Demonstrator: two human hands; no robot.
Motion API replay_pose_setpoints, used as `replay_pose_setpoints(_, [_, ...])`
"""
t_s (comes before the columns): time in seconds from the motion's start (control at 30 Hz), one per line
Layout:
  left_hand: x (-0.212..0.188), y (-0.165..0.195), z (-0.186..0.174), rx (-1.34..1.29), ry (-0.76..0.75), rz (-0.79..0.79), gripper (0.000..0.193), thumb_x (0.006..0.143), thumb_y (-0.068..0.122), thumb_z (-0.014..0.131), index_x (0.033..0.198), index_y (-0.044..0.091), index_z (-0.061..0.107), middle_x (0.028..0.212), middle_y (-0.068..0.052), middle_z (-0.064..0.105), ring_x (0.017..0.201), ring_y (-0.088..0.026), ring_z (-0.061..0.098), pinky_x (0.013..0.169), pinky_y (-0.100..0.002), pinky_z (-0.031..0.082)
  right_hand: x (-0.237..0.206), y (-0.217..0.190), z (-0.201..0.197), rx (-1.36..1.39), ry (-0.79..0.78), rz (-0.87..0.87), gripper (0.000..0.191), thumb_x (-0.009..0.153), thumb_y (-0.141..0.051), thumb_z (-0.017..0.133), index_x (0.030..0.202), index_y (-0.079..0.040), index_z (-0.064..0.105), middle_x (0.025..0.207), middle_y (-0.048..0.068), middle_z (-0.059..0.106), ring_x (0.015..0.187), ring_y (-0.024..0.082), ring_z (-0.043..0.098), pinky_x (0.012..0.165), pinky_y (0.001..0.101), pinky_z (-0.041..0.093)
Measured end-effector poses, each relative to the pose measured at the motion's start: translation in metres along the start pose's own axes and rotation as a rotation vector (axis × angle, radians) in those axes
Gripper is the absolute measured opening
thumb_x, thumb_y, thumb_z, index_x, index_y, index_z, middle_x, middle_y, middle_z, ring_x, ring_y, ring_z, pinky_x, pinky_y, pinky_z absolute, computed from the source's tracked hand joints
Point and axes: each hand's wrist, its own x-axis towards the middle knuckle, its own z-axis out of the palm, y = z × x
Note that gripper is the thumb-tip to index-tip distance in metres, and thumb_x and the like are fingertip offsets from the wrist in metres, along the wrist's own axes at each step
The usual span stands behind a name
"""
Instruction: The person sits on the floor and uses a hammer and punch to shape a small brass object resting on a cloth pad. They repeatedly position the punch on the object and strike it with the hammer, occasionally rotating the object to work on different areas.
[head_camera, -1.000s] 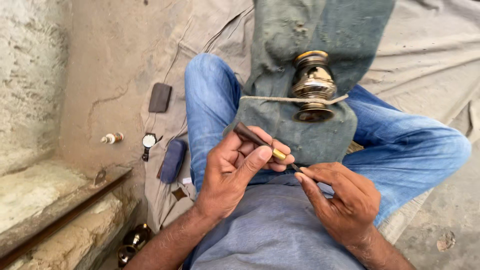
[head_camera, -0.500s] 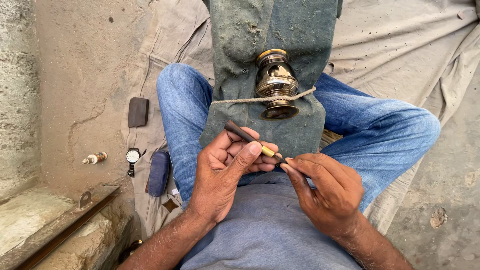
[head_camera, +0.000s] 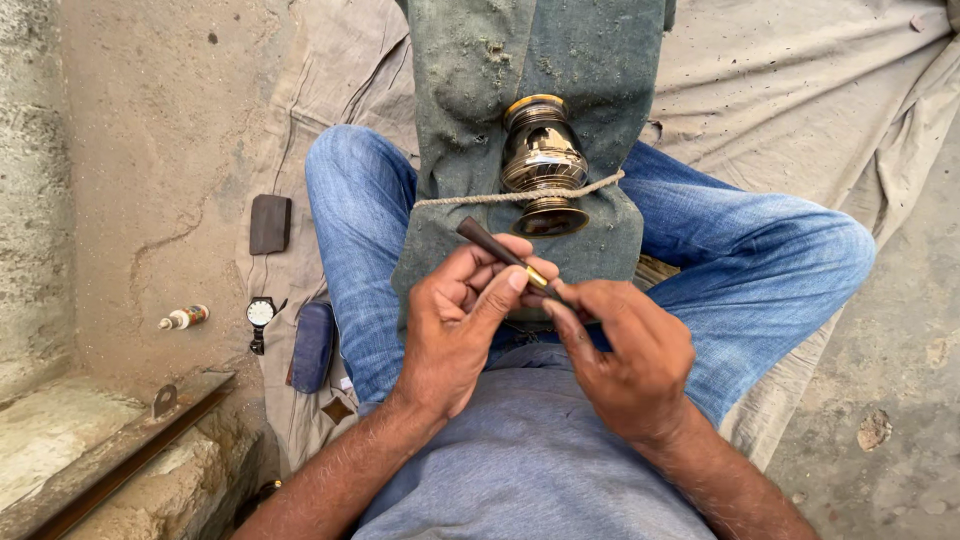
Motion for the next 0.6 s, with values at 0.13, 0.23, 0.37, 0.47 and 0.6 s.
replay_pose_setpoints(0.13, [0.007, 0.005, -0.004, -0.003, -0.003, -0.050, 0.029, 0.104, 0.008, 0.058, 0.131, -0.003, 0.056, 0.113, -0.017, 0.072, 0.101, -0.021, 0.074, 0.089, -0.034, 0.065, -0.015, 0.011, -0.008, 0.235, -0.120, 0.272, 0.040, 0.081, -0.005, 0.084, 0.117, 0.002, 0.070, 0.102, 0.010, 0.072, 0.085, 0.014, 0.074, 0.073, 0.0250, 0.063])
replay_pose_setpoints(0.23, [0.011, 0.008, -0.006, 0.092, 0.014, -0.099, 0.030, 0.101, 0.008, 0.062, 0.129, -0.003, 0.056, 0.109, -0.018, 0.073, 0.101, -0.022, 0.075, 0.085, -0.033, 0.066, -0.028, 0.023, -0.010, 0.373, -0.240, 0.469, 0.027, 0.088, -0.004, 0.076, 0.114, 0.003, 0.074, 0.102, 0.010, 0.076, 0.087, 0.014, 0.076, 0.076, 0.0264, 0.066])
replay_pose_setpoints(0.37, [0.014, 0.007, -0.003, 0.105, -0.038, -0.095, 0.032, 0.100, 0.005, 0.065, 0.129, -0.005, 0.057, 0.108, -0.016, 0.072, 0.100, -0.022, 0.076, 0.083, -0.031, 0.066, -0.043, 0.036, -0.008, 0.763, -0.234, 0.667, 0.025, 0.102, -0.011, 0.059, 0.116, 0.006, 0.072, 0.102, 0.014, 0.075, 0.087, 0.018, 0.075, 0.076, 0.0300, 0.065])
replay_pose_setpoints(0.47, [0.015, 0.006, -0.001, 0.115, -0.044, -0.138, 0.035, 0.097, 0.005, 0.067, 0.131, -0.003, 0.058, 0.105, -0.015, 0.074, 0.098, -0.020, 0.077, 0.082, -0.030, 0.066, -0.050, 0.041, -0.006, 0.932, -0.222, 0.731, 0.032, 0.106, -0.017, 0.053, 0.113, 0.007, 0.073, 0.099, 0.016, 0.075, 0.084, 0.019, 0.075, 0.075, 0.0310, 0.065])
replay_pose_setpoints(0.6, [0.015, 0.001, 0.002, 0.140, -0.046, -0.140, 0.033, 0.095, 0.005, 0.070, 0.126, -0.004, 0.061, 0.103, -0.012, 0.076, 0.095, -0.016, 0.075, 0.082, -0.028, 0.065, -0.053, 0.043, -0.004, 0.981, -0.235, 0.822, 0.030, 0.104, -0.016, 0.059, 0.109, 0.009, 0.074, 0.091, 0.017, 0.075, 0.076, 0.019, 0.073, 0.070, 0.0300, 0.062])
